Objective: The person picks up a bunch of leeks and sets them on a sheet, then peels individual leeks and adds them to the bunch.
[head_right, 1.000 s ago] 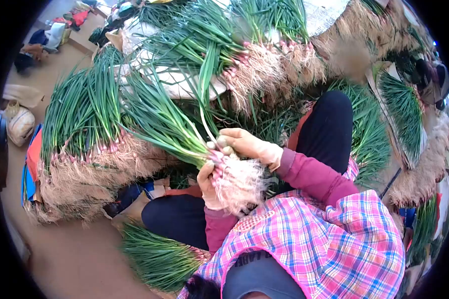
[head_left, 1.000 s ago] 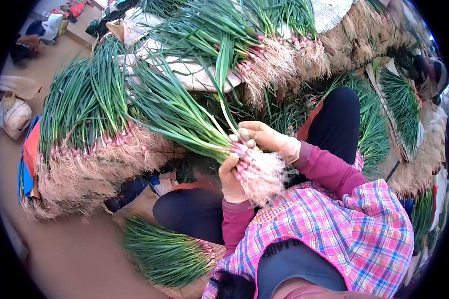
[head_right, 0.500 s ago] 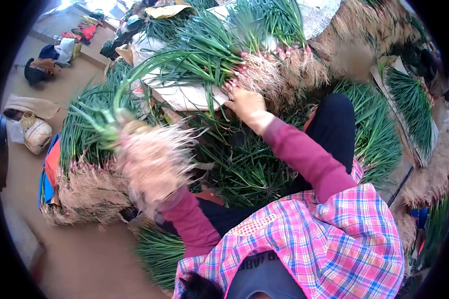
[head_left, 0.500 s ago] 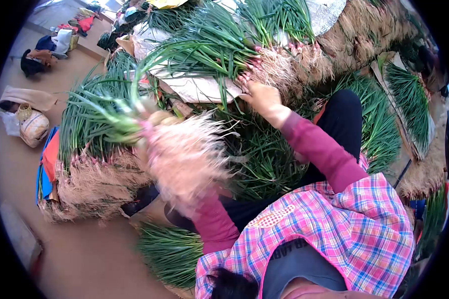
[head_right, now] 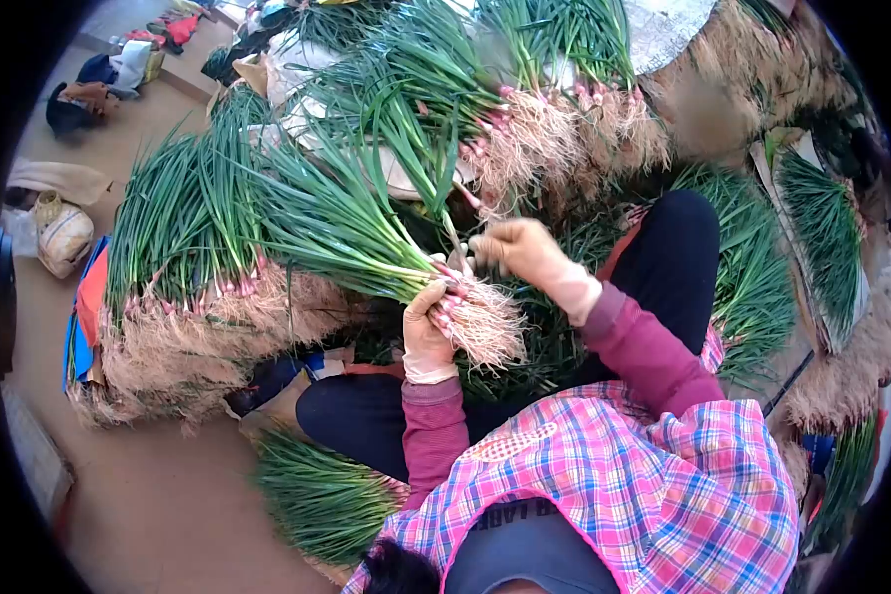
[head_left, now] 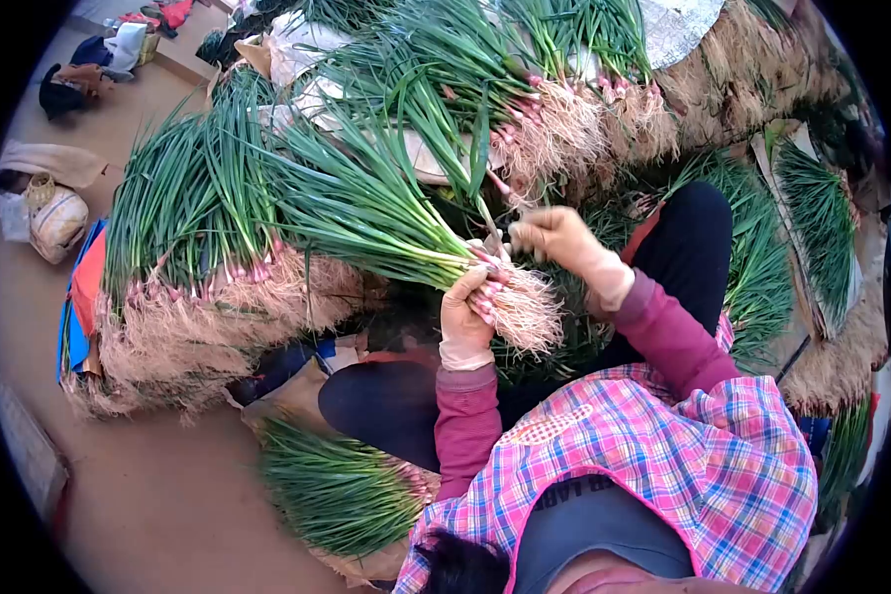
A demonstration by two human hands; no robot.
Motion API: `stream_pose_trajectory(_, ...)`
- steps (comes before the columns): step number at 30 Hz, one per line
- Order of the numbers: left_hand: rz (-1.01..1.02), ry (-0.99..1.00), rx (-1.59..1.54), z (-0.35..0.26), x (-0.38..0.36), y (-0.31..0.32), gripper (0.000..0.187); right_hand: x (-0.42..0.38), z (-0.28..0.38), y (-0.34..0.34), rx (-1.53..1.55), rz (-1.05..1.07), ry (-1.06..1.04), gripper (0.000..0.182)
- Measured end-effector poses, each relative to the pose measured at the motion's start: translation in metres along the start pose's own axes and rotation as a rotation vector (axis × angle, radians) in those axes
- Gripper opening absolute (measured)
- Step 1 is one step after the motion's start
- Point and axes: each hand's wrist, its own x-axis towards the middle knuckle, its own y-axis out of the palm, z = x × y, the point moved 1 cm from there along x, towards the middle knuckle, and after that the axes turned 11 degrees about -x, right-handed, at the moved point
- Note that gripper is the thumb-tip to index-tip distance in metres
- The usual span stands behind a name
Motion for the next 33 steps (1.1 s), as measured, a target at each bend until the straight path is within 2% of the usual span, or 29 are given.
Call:
stream_pose_trajectory(1,-0.001,-0.002,0.001,-0.001,0.0,-0.015,0.042,0.007,0.008,-0.004,-0.334,-0.168,-0.134,0.026)
stream_pose_trajectory(3,-0.017,-0.067,0.007,-0.001,-0.002,0.0,0.043,0.034,0.001,0.0,-0.605,-0.449,-0.335,0.033)
stream_pose_trajectory(4,-0.035,0.106,0.097,0.009,-0.002,0.013,0.046,0.042,0.002,0.002,-0.797,-0.563,-0.295,0.036)
stream_pose_trajectory(5,-0.07,0.078,0.047,0.008,-0.004,0.014,0.047,0.045,0.012,0.007,-0.988,-0.67,-0.248,0.04)
stream_pose_trajectory(7,0.067,-0.079,0.01,-0.006,-0.004,-0.017,0.049,0.072,0.003,0.006,-1.18,-0.532,-0.244,0.034)
stream_pose_trajectory(8,0.059,-0.075,0.007,-0.004,-0.01,-0.01,0.049,0.081,0.0,0.0,-1.165,-0.499,-0.192,0.033)
stream_pose_trajectory(9,0.105,0.009,-0.008,-0.003,-0.015,0.007,0.05,0.088,0.001,-0.004,-1.149,-0.469,-0.147,0.031)
stream_pose_trajectory(10,0.152,0.097,-0.023,-0.005,-0.017,0.017,0.052,0.091,0.003,-0.007,-1.06,-0.758,-0.34,0.015)
stream_pose_trajectory(11,0.121,0.071,-0.01,-0.012,-0.017,0.001,0.056,0.083,0.016,-0.018,-1.213,-0.856,-0.436,0.019)
stream_pose_trajectory(13,0.167,0.095,-0.079,-0.009,-0.028,0.033,0.057,0.068,0.034,-0.024,-1.367,-1.014,-0.44,0.027)
stream_pose_trajectory(15,0.178,0.098,-0.102,-0.006,-0.025,0.031,0.056,0.05,0.032,-0.005,-1.598,-0.801,-0.172,0.036)
stream_pose_trajectory(17,0.18,0.054,-0.079,-0.007,-0.021,0.021,0.055,0.027,0.039,0.023,-1.099,-0.672,-0.593,0.042)
stream_pose_trajectory(19,0.158,0.057,-0.012,-0.006,-0.016,0.005,0.055,0.042,0.029,0.038,-0.875,-0.533,-0.502,0.048)
stream_pose_trajectory(20,0.153,0.061,0.046,-0.008,-0.017,0.0,0.054,0.054,0.027,0.037,-0.689,-0.406,-0.434,0.043)
stream_pose_trajectory(21,0.152,0.065,0.055,-0.008,-0.02,0.007,0.054,0.069,0.025,0.04,-0.432,-0.415,-0.576,0.027)
stream_pose_trajectory(23,0.126,0.064,-0.018,-0.007,-0.028,0.017,0.053,0.074,0.023,0.028,0.259,-0.195,-0.161,0.015)
stream_pose_trajectory(24,0.123,0.046,-0.004,-0.01,-0.027,0.014,0.051,0.078,0.02,0.023,0.287,-0.274,-0.19,0.011)
stream_pose_trajectory(25,0.087,0.057,-0.008,-0.007,-0.027,0.014,0.051,0.077,0.02,0.021,0.318,-0.241,-0.167,0.015)
stream_pose_trajectory(27,0.069,0.018,0.045,-0.006,-0.022,-0.001,0.048,0.057,0.04,0.04,0.132,-0.106,-0.145,0.023)
stream_pose_trajectory(28,0.023,0.003,0.061,-0.004,-0.018,-0.007,0.051,0.073,0.014,0.045,0.2,0.023,-0.174,0.031)
stream_pose_trajectory(29,0.024,-0.006,0.063,-0.002,-0.017,-0.011,0.051,0.063,0.028,0.046,0.218,0.041,-0.053,0.033)
stream_pose_trajectory(31,-0.048,-0.044,0.082,0.001,-0.017,-0.02,0.051,0.064,0.022,0.051,0.099,-0.138,-0.172,0.033)
stream_pose_trajectory(32,-0.009,-0.003,0.079,0.004,-0.019,-0.014,0.049,0.065,0.017,0.056,0.108,-0.197,-0.291,0.033)
stream_pose_trajectory(33,-0.02,-0.001,0.077,0.006,-0.022,-0.009,0.049,0.066,0.012,0.063,0.051,-0.314,-0.403,0.025)
